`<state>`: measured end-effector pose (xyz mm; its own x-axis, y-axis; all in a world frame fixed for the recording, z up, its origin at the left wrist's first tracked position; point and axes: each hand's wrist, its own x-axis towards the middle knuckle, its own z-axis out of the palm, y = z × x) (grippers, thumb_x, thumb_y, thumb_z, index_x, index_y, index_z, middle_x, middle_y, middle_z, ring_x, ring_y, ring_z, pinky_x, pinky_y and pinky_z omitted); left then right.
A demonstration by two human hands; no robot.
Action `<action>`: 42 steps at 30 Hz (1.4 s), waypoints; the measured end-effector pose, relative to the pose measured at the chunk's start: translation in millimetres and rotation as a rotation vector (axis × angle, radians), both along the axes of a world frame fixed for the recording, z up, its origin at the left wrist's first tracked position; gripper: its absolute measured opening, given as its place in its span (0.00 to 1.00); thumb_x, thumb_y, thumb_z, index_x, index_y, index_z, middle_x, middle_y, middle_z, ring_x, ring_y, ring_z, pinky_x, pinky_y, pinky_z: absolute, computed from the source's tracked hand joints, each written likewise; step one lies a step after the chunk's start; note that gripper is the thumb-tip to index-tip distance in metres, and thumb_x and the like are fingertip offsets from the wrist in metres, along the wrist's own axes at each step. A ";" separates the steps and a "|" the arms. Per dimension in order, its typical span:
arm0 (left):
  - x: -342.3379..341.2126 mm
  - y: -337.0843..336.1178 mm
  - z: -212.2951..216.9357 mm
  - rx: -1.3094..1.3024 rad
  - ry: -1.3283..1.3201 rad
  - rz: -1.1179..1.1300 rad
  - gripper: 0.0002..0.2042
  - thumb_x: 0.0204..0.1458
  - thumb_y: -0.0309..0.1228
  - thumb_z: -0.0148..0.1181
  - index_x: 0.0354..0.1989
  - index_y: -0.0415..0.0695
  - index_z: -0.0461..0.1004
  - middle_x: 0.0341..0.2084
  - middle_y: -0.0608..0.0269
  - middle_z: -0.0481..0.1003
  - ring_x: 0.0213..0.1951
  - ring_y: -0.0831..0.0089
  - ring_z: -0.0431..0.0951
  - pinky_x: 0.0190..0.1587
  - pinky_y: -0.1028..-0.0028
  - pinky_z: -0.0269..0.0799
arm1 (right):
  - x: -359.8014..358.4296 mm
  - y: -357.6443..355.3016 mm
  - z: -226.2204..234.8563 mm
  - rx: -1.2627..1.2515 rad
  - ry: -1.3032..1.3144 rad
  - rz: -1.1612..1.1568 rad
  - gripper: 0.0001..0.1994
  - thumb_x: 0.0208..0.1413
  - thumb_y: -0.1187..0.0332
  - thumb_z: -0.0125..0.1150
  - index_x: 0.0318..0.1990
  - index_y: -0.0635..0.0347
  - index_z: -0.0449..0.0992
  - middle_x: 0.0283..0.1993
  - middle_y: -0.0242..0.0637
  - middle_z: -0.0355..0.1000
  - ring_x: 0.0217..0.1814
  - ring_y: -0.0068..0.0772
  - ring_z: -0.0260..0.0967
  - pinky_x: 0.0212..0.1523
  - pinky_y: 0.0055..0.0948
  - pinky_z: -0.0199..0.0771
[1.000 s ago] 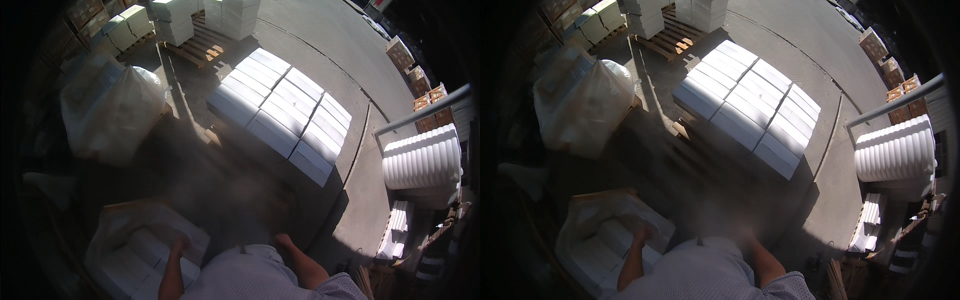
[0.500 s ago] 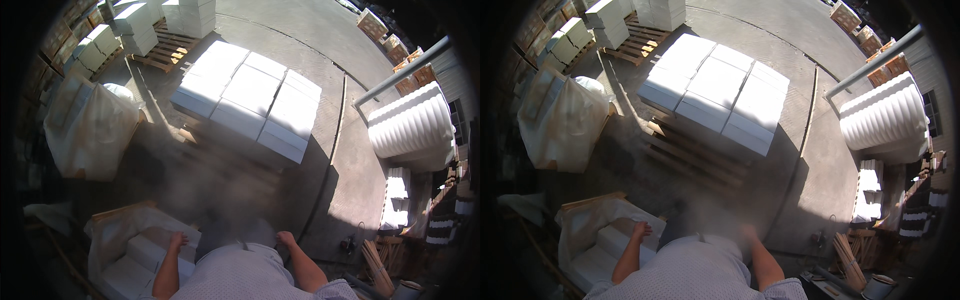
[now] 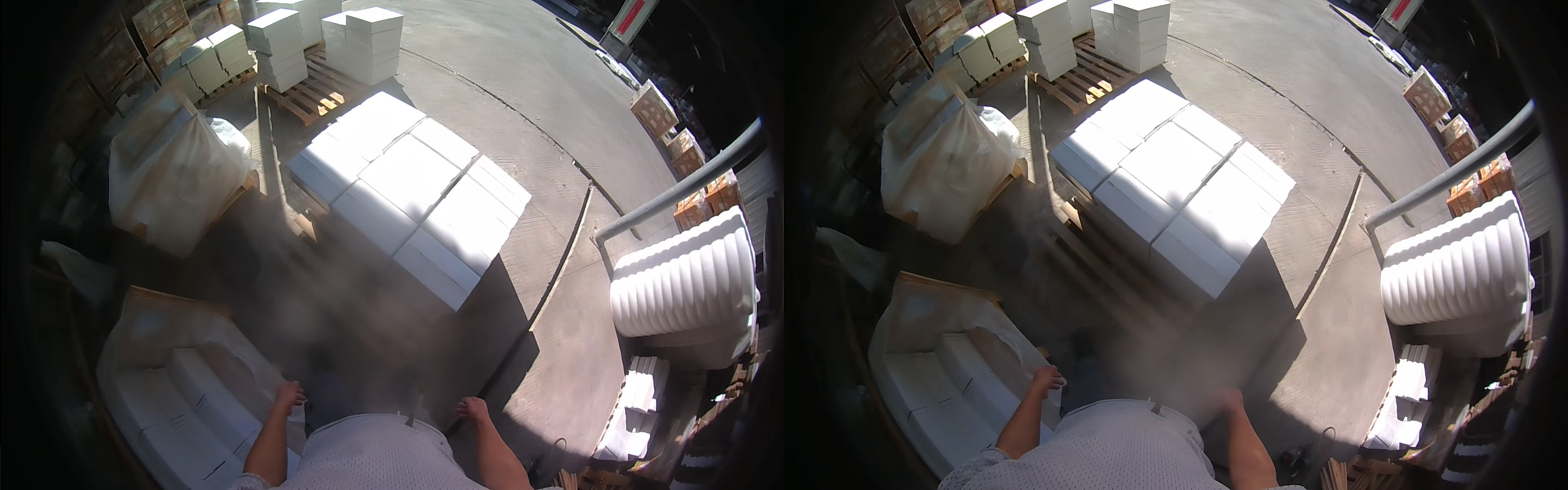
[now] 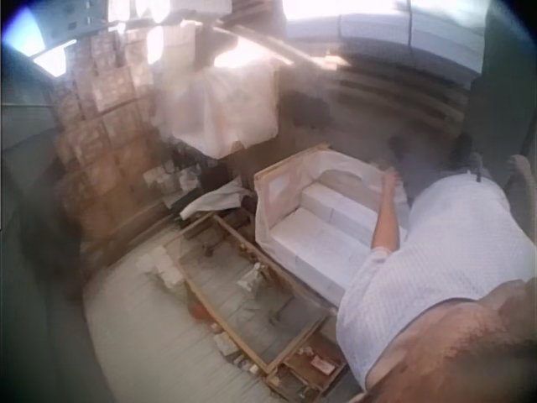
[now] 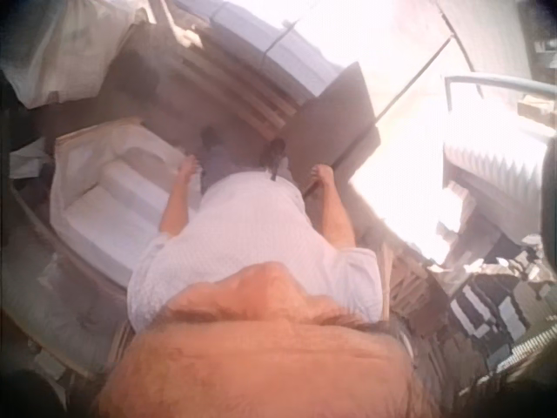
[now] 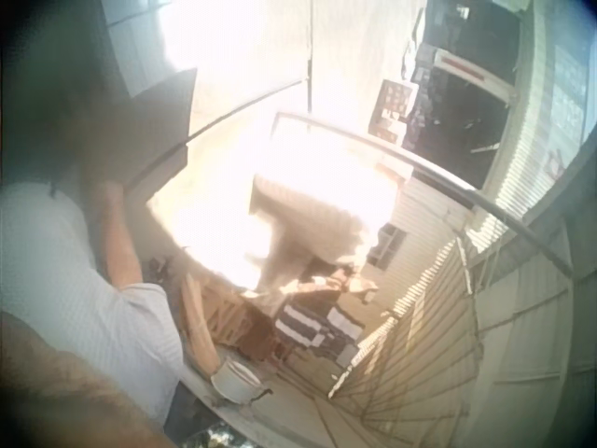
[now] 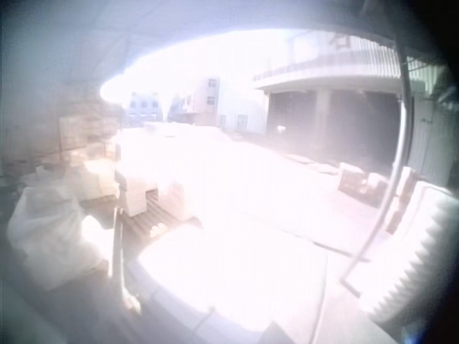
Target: The person repeatedly picks up white foam blocks from a pallet and places them into a plastic-lined wooden crate. The person handles the blocks one at a time, arranging them in rows inside the crate.
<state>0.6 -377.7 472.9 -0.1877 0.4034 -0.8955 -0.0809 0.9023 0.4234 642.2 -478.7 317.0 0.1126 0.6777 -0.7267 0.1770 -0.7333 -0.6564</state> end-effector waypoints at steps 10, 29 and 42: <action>20.0 -6.2 3.6 0.031 0.143 0.008 0.17 0.58 0.40 0.48 0.44 0.38 0.68 0.33 0.55 0.73 0.27 0.65 0.77 0.26 0.67 0.72 | 42.2 146.8 -6.3 0.212 0.015 0.116 0.09 0.56 0.66 0.51 0.39 0.62 0.71 0.33 0.39 0.73 0.31 0.32 0.73 0.28 0.27 0.75; 213.2 249.7 -79.7 0.615 0.134 -0.392 0.18 0.55 0.41 0.49 0.40 0.37 0.74 0.31 0.61 0.75 0.32 0.70 0.76 0.38 0.71 0.72 | -93.0 277.6 163.3 0.287 -0.383 0.444 0.17 0.51 0.64 0.58 0.47 0.65 0.75 0.40 0.46 0.76 0.44 0.40 0.74 0.46 0.34 0.73; 305.7 124.2 -158.6 0.225 0.024 0.105 0.13 0.59 0.36 0.45 0.40 0.40 0.72 0.34 0.61 0.72 0.32 0.72 0.72 0.35 0.71 0.70 | -232.1 563.3 60.4 1.080 -0.613 1.294 0.24 0.44 0.70 0.57 0.52 0.65 0.66 0.58 0.48 0.62 0.64 0.51 0.54 0.64 0.45 0.53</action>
